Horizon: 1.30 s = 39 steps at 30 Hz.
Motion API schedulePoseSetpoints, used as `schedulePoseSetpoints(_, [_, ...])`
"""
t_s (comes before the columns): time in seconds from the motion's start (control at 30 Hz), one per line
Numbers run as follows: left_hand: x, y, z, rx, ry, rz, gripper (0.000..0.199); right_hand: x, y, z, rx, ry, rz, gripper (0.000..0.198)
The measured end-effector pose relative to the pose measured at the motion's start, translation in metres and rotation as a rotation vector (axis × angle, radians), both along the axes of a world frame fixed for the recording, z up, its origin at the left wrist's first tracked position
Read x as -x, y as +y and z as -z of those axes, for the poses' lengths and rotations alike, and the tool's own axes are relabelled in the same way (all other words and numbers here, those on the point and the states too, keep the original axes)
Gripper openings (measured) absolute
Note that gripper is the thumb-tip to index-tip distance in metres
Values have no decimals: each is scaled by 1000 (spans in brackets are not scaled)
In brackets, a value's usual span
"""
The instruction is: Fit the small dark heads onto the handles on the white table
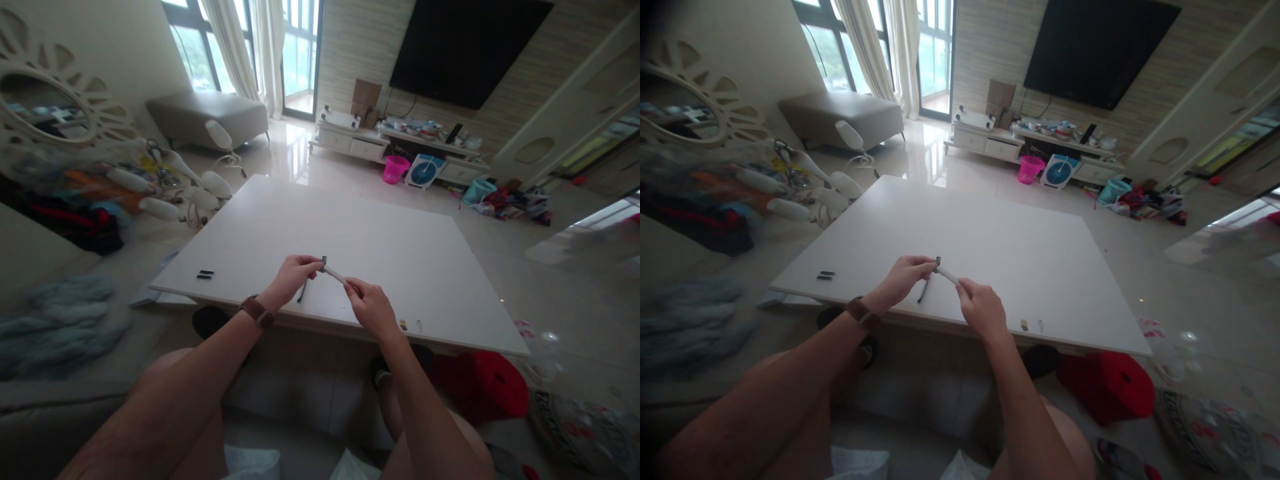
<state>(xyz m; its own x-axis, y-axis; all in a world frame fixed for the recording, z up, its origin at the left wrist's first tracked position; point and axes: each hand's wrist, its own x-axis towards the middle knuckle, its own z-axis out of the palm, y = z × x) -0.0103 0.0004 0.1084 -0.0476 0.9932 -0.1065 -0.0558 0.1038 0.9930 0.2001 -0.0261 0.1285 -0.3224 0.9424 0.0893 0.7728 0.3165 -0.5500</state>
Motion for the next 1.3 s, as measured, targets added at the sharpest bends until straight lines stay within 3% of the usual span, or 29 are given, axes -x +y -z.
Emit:
schedulePoseSetpoints(0.2, [-2, 2, 1, 7, -11, 2, 26, -1, 2, 0, -32, 86, 49, 34])
schedulePoseSetpoints(0.37, [-2, 1, 2, 13, 26, -32, 26, -1, 2, -1, 17, 25, -19, 29])
schedulePoseSetpoints(0.5, [-3, 2, 3, 11, 29, -1, 26, -4, 2, -2, -34, 122, 53, 33])
schedulePoseSetpoints(0.67, [-4, 2, 3, 15, 27, -49, 25, -5, 1, 0, 40, 53, -70, 27])
schedulePoseSetpoints(0.8, [-4, 0, 3, 10, 31, 7, 27, -4, 2, -2, -39, 89, 6, 31])
schedulePoseSetpoints(0.97, [-3, -2, 3, 31, 43, -14, 25, -4, 3, -2, 37, 73, -65, 30])
schedulePoseSetpoints(1.13, [-3, -3, -3, 31, 37, 28, 26, -4, 4, -1, -27, 38, 27, 31])
schedulePoseSetpoints(1.3, [-5, -7, -7, 62, 116, 69, 26, -7, 9, -3, -148, -53, 274, 34])
